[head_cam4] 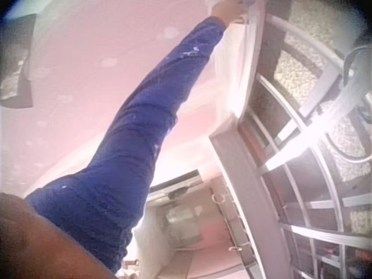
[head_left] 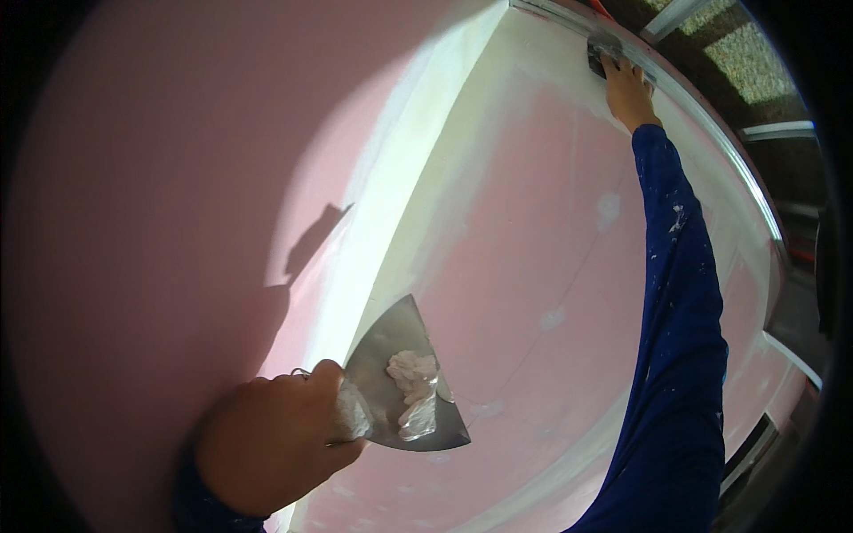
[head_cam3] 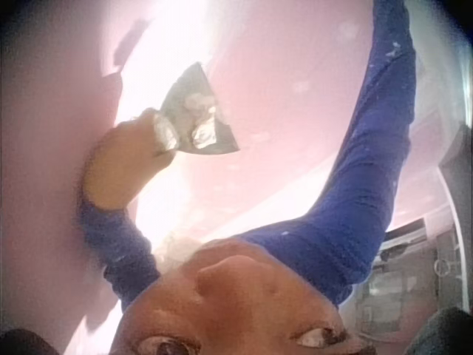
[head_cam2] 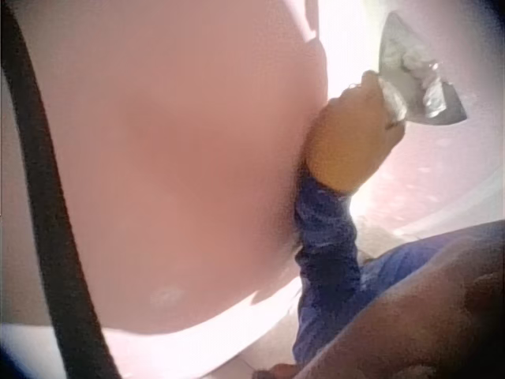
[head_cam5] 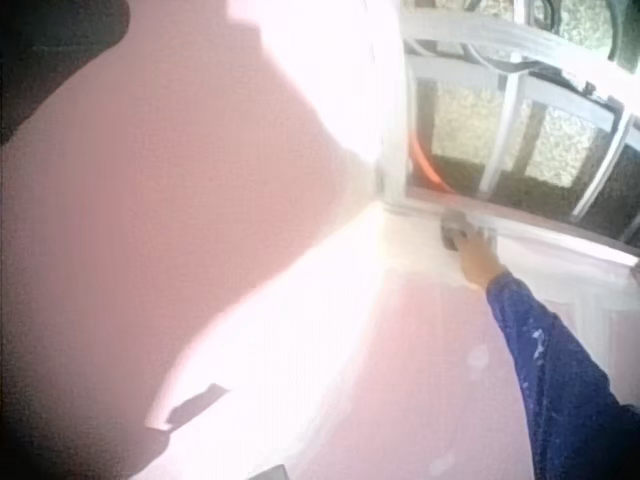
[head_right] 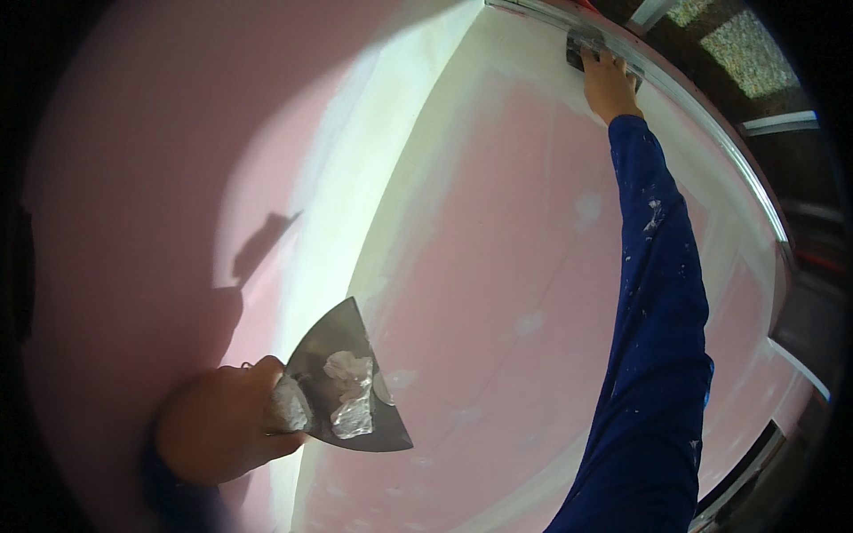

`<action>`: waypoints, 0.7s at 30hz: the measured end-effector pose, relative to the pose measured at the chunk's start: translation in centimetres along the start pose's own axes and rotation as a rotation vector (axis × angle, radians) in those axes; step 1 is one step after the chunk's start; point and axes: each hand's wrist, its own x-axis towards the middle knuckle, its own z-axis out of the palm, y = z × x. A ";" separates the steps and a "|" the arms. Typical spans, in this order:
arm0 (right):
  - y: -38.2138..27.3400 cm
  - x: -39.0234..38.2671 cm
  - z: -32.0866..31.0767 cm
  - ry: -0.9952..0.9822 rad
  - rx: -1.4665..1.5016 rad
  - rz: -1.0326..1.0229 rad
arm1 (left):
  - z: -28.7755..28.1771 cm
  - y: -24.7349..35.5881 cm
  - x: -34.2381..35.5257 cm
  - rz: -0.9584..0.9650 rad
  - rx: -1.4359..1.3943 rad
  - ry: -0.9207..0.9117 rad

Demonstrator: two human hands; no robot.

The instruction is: The person applies white joint compound to the seams of pink drywall on a ceiling using a putty knife and a taping knife. They repeatedly scoop compound and spread it along the joints, smoothing the surface.

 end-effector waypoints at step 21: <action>-1.2 -0.1 -0.8 0.001 0.053 0.046 | 0.8 -1.2 0.1 0.065 0.001 0.030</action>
